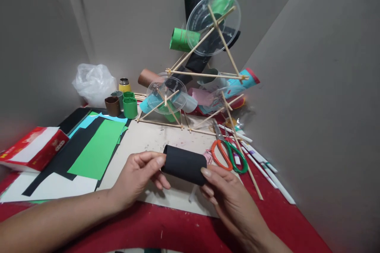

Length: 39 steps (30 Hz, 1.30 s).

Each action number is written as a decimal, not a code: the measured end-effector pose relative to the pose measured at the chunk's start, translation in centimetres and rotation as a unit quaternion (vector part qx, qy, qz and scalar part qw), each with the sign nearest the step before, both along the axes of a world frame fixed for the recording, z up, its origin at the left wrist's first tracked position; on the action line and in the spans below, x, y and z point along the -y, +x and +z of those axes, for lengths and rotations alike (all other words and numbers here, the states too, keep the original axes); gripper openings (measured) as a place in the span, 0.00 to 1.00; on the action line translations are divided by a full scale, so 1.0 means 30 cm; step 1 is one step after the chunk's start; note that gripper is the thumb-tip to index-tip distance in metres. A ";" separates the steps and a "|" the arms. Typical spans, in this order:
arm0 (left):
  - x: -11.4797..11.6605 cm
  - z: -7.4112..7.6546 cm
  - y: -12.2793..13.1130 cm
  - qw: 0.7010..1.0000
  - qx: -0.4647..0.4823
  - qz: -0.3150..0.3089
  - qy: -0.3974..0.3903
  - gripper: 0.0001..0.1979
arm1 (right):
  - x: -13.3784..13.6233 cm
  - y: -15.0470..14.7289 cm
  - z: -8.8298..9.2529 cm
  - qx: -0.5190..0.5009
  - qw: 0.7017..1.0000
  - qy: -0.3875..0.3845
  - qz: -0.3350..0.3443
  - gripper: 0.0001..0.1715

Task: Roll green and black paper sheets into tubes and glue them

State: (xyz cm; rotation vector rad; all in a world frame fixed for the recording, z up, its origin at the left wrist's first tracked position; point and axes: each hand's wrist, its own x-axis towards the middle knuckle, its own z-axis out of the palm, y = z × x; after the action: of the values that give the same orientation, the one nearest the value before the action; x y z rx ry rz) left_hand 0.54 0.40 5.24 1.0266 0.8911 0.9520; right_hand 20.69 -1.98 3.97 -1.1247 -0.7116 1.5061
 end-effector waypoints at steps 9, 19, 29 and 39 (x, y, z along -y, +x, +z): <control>0.015 -0.015 -0.004 0.997 -0.061 -0.040 0.005 0.18 | 0.006 0.003 -0.028 0.039 0.998 0.012 0.038 0.19; 0.014 -0.009 -0.014 0.991 -0.101 -0.081 0.014 0.18 | 0.017 0.021 -0.047 0.090 0.991 0.060 0.074 0.19; 0.002 -0.008 -0.006 0.995 -0.076 -0.069 -0.007 0.17 | 0.016 0.024 -0.059 0.105 0.988 0.069 0.089 0.20; 0.002 0.012 -0.007 0.989 -0.050 -0.141 0.010 0.17 | 0.007 0.002 -0.042 -0.013 0.997 0.013 0.080 0.18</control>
State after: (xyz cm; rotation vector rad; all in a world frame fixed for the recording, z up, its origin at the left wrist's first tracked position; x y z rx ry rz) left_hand 0.32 0.35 5.60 1.1916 0.7940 0.6774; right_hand 20.75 -2.19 2.72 -1.0464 -0.8174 1.6384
